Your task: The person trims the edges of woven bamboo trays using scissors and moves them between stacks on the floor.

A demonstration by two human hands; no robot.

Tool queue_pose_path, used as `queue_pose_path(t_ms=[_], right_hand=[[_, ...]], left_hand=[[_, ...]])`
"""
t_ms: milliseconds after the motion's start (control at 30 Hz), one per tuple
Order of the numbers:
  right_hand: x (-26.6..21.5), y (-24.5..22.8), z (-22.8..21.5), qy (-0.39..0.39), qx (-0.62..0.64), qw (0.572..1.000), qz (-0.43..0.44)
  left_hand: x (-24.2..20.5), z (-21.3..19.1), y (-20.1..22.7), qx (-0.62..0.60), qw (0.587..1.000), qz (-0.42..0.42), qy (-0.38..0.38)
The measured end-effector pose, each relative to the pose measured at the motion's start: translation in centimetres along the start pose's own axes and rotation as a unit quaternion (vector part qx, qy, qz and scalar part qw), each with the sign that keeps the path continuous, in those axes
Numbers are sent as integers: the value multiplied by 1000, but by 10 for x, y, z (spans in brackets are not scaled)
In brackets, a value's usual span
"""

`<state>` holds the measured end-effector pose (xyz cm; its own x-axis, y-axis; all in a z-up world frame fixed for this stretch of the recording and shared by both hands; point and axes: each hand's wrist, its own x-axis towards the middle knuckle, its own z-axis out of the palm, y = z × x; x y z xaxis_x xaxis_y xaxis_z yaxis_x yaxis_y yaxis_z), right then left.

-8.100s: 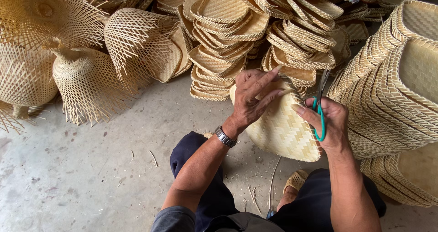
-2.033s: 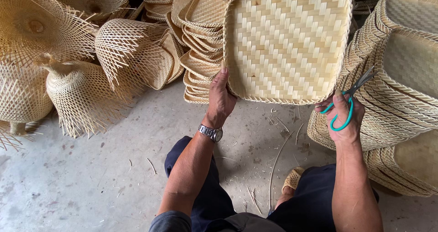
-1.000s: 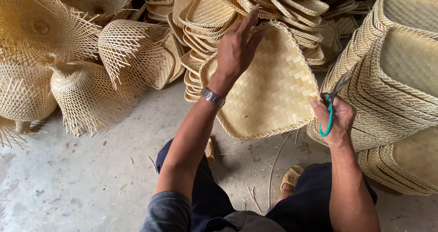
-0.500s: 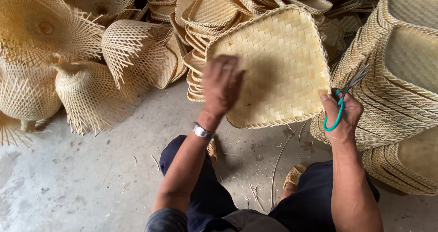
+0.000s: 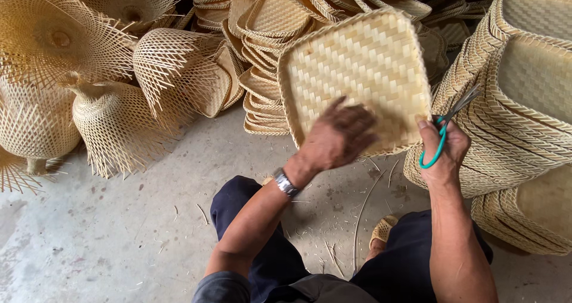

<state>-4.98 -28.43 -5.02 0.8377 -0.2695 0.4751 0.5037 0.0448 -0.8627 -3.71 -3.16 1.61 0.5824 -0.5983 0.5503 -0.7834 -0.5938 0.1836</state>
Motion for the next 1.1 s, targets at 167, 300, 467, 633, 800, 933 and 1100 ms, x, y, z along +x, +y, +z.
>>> queue_pose_path(t_ms=[167, 300, 467, 633, 800, 933, 1100], right_hand=[[4, -6, -15, 84, 36, 995, 49], [9, -2, -26, 113, 113, 986, 53], [13, 9, -31, 114, 174, 978, 19], [9, 7, -25, 115, 84, 989, 27], [9, -3, -28, 54, 4, 998, -33], [12, -15, -37, 51, -12, 998, -36], [9, -34, -43, 70, -126, 989, -20]], left_hand=[[-41, -3, -48, -65, 930, -144, 332], [-58, 6, -69, -379, 839, -297, 253], [-64, 33, -64, -755, 594, -227, 161], [-56, 51, -60, -770, 558, -226, 209], [-51, 59, -58, -763, 539, -260, 245], [-48, 62, -61, -759, 538, -267, 252], [-44, 68, -58, -759, 538, -272, 245]])
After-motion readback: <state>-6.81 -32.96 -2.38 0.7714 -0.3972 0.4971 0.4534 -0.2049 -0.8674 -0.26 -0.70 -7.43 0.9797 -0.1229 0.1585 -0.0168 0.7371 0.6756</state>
